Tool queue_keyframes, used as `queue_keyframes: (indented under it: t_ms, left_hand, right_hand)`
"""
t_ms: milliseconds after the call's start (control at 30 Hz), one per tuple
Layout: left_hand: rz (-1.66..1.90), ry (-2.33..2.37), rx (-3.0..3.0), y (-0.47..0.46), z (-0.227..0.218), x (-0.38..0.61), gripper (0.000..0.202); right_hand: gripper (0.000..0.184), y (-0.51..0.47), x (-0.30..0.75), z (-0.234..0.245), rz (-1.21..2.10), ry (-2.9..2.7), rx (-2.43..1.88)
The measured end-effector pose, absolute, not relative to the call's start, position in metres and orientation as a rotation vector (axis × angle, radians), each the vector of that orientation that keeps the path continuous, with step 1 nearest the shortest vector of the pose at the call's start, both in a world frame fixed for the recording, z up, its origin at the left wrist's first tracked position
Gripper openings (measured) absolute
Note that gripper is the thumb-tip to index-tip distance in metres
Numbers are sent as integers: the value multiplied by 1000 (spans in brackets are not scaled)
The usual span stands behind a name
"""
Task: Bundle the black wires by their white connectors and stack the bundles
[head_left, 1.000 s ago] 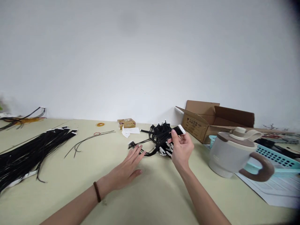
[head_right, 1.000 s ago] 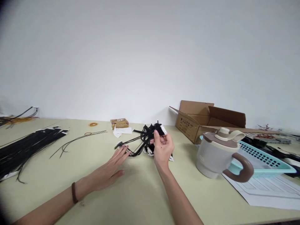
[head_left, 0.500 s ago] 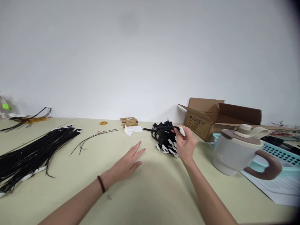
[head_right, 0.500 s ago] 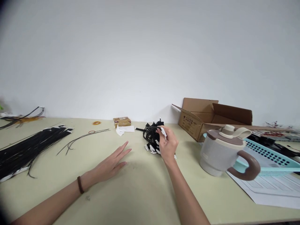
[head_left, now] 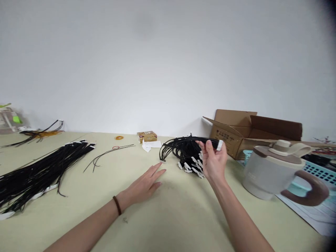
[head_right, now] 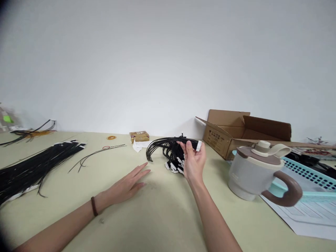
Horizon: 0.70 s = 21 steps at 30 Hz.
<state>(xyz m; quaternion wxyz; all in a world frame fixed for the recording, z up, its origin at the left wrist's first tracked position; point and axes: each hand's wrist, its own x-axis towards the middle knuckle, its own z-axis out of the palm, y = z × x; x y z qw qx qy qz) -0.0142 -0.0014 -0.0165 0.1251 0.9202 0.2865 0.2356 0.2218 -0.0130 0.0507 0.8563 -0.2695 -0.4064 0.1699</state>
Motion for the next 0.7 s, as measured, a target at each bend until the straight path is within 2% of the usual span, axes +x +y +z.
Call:
queue_keyframes:
  t_ms: [233,400,700]
  left_hand:
    - [603,871,2718,0,-18,-14,47]
    - [594,865,2713,0,-19,-14,46]
    - [589,877,2716,0,-18,-15,46]
  right_hand:
    - [5,-21,245,51,-220,-1378,-728]
    - [20,-6,264,40,-339,-1778,-1143]
    - [18,-2,264,31,-721,-1821,-1634]
